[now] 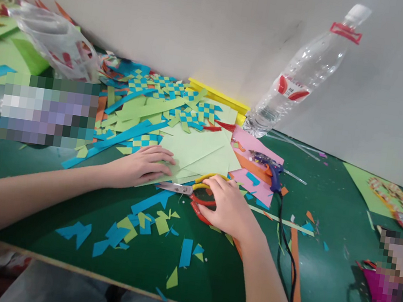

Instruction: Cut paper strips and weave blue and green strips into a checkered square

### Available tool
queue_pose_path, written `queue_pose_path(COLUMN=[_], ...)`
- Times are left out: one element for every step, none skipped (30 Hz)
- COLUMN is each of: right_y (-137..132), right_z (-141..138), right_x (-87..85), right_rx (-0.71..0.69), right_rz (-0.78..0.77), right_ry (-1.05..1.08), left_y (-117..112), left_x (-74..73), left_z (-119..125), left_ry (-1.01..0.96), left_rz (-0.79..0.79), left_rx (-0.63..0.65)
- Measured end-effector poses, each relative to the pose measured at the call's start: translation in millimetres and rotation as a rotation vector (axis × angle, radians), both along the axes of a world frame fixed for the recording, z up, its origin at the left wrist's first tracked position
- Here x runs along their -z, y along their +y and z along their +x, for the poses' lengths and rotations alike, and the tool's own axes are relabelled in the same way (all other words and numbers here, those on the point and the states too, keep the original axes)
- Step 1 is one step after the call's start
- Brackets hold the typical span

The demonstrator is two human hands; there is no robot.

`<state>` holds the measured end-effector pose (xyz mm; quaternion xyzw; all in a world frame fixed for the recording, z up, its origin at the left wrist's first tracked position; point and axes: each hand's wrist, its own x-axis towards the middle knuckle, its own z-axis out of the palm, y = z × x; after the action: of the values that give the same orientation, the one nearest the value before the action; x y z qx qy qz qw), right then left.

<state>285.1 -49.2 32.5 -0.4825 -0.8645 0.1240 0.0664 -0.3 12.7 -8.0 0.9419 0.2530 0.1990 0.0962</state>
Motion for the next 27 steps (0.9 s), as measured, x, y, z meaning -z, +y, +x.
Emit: queue_pose_path(right_y=[-0.3, -0.5, -0.7, -0.9, -1.0, -1.1, -1.0, -0.9, -0.7, -0.4, 0.0, 0.4, 0.8, 1.2, 1.5, 1.7, 1.8, 1.8, 1.8, 1.7, 1.5, 1.4, 1.2, 1.0, 0.9, 0.8, 0.8], right_z=[-0.4, -0.9, -1.3, -1.6, -1.8, -1.8, -1.5, -0.8, 0.1, 1.4, 2.9, 4.5, 6.2, 7.9, 9.5, 10.9, 12.1, 13.0, 13.7, 14.1, 14.2, 14.0, 13.6, 13.1, 12.4, 11.6, 10.9], right_x=[0.3, 0.4, 0.3, 0.0, -0.6, -1.3, -2.0, -2.6, -3.0, -3.2, -3.2, -3.0, -2.7, -2.3, -2.0, -1.7, -1.5, -1.4, -1.4, -1.5, -1.7, -1.9, -2.1, -2.4, -2.7, -2.9, -3.0], right_rx=[0.000, 0.000, 0.001, 0.002, 0.004, 0.006, 0.008, 0.009, 0.011, 0.013, 0.017, 0.024, 0.034, 0.044, 0.054, 0.060, 0.061, 0.061, 0.059, 0.058, 0.058, 0.060, 0.061, 0.061, 0.059, 0.054, 0.048], right_rz=[0.004, 0.007, 0.006, 0.006, 0.005, 0.002, -0.002, -0.008, -0.014, -0.022, -0.029, -0.035, -0.042, -0.047, -0.052, -0.057, -0.058, -0.058, -0.057, -0.055, -0.056, -0.056, -0.056, -0.057, -0.055, -0.053, -0.050], right_ry=[-0.002, -0.003, -0.005, -0.005, -0.005, -0.005, -0.004, -0.002, 0.001, 0.005, 0.008, 0.008, 0.005, 0.002, -0.001, -0.002, 0.000, 0.003, 0.006, 0.008, 0.008, 0.008, 0.007, 0.007, 0.007, 0.006, 0.005], left_y=[-0.2, -0.3, -0.3, -0.1, 0.3, 0.8, 1.5, 2.3, 3.1, 3.8, 4.4, 5.0, 5.3, 5.5, 5.6, 5.5, 5.4, 5.2, 5.0, 4.8, 4.6, 4.4, 4.1, 4.0, 3.8, 3.7, 3.7], left_x=[-0.3, -0.6, -0.7, -0.9, -1.0, -1.1, -1.3, -1.6, -2.0, -2.5, -3.1, -3.7, -4.5, -5.2, -5.8, -6.4, -6.9, -7.3, -7.5, -7.5, -7.4, -7.2, -7.0, -6.8, -6.8, -6.8, -7.0], left_z=[0.0, -0.2, -0.5, -1.1, -2.0, -3.1, -4.4, -5.8, -7.2, -8.7, -10.0, -11.2, -12.1, -12.9, -13.6, -14.1, -14.4, -14.7, -14.9, -15.0, -14.9, -14.7, -14.4, -14.0, -13.6, -13.2, -12.8], left_ry=[0.003, 0.007, 0.013, 0.018, 0.022, 0.026, 0.029, 0.033, 0.041, 0.052, 0.066, 0.080, 0.095, 0.109, 0.123, 0.136, 0.147, 0.156, 0.164, 0.173, 0.182, 0.191, 0.196, 0.196, 0.191, 0.178, 0.163], left_rz=[-0.004, -0.007, -0.007, -0.005, -0.001, 0.002, 0.004, 0.003, -0.001, -0.006, -0.010, -0.012, -0.010, -0.006, -0.001, 0.002, 0.003, 0.002, 0.000, -0.001, 0.000, 0.004, 0.009, 0.013, 0.015, 0.015, 0.012], left_rx=[0.000, 0.001, 0.004, 0.007, 0.013, 0.021, 0.031, 0.043, 0.055, 0.067, 0.078, 0.088, 0.095, 0.101, 0.107, 0.113, 0.120, 0.127, 0.133, 0.138, 0.140, 0.140, 0.139, 0.137, 0.135, 0.136, 0.137])
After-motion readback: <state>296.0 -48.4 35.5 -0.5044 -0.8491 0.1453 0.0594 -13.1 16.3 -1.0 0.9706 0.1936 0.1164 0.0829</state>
